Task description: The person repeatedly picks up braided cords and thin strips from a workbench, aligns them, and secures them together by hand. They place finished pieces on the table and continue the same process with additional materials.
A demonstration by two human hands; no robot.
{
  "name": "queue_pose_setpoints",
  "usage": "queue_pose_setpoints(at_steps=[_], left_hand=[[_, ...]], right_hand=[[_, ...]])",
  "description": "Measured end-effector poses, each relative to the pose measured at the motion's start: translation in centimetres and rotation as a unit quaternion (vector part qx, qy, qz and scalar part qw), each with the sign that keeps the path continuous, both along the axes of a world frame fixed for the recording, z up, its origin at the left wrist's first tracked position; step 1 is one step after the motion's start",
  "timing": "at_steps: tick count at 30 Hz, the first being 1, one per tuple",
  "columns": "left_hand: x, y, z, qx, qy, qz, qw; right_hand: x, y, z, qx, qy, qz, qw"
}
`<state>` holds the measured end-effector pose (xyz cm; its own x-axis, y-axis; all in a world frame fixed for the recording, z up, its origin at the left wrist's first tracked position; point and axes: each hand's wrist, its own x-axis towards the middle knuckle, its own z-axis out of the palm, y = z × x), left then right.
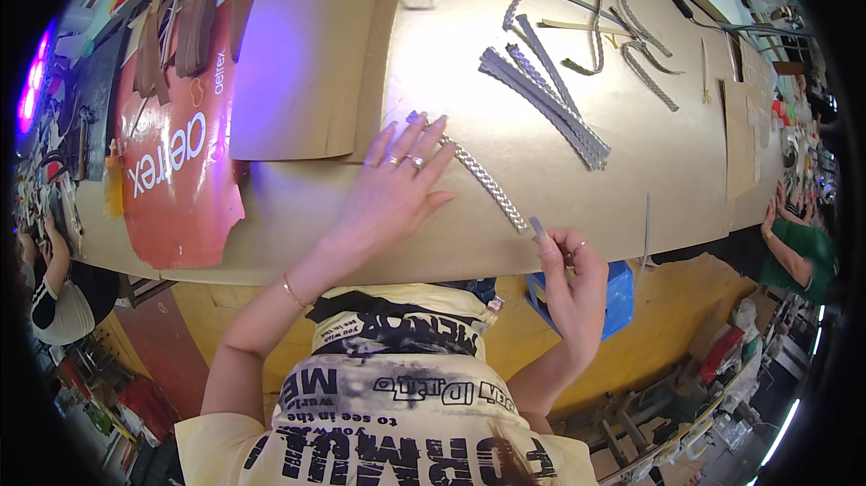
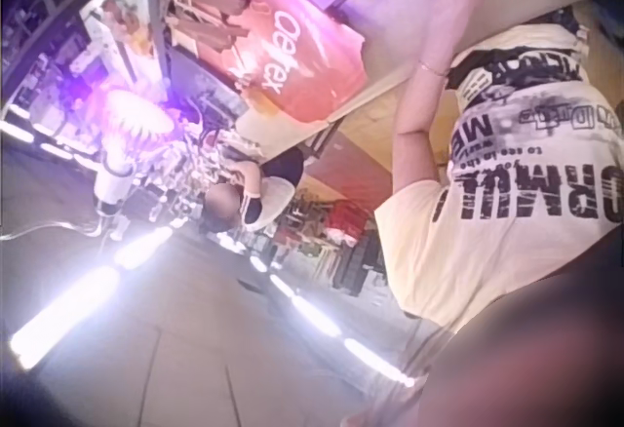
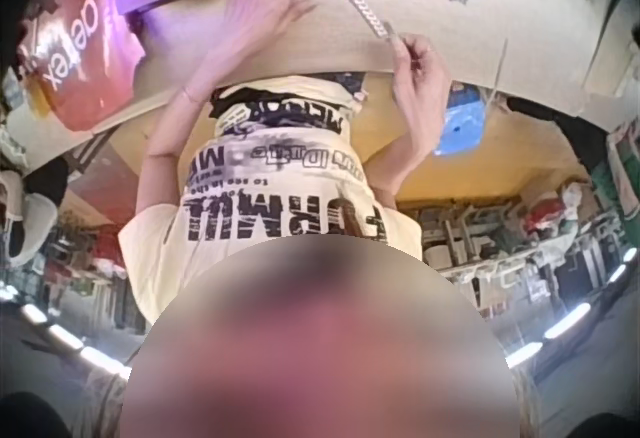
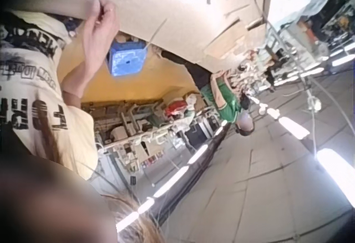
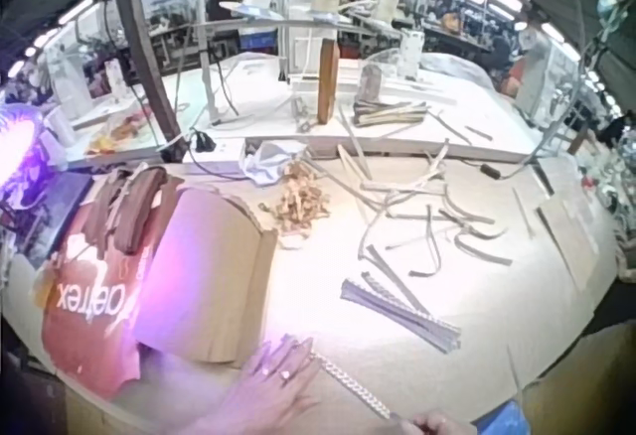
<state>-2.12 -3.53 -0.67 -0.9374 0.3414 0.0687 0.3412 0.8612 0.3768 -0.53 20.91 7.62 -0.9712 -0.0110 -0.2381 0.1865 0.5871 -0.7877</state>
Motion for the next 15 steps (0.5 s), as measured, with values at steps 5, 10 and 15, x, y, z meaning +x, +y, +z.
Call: queue_pose_setpoints(at_steps=[5, 10, 15], left_hand=[[1.6, 0.5, 0.2, 0.009, -0.047, -0.016, 0.999], [3.9, 3.3, 0.1, 0.032, -0.041, -0.002, 0.999], [5.2, 1.9, -0.4, 0.047, 0.022, 0.074, 0.996]], right_hand=[[-0.6, -2.2, 0.5, 0.029, -0.03, 0.022, 0.999], [-0.6, -4.3, -0.9, -0.006, -0.066, 0.008, 0.998], [-1.5, -5.8, -2.3, -0.029, -0.047, 0.026, 0.998]])
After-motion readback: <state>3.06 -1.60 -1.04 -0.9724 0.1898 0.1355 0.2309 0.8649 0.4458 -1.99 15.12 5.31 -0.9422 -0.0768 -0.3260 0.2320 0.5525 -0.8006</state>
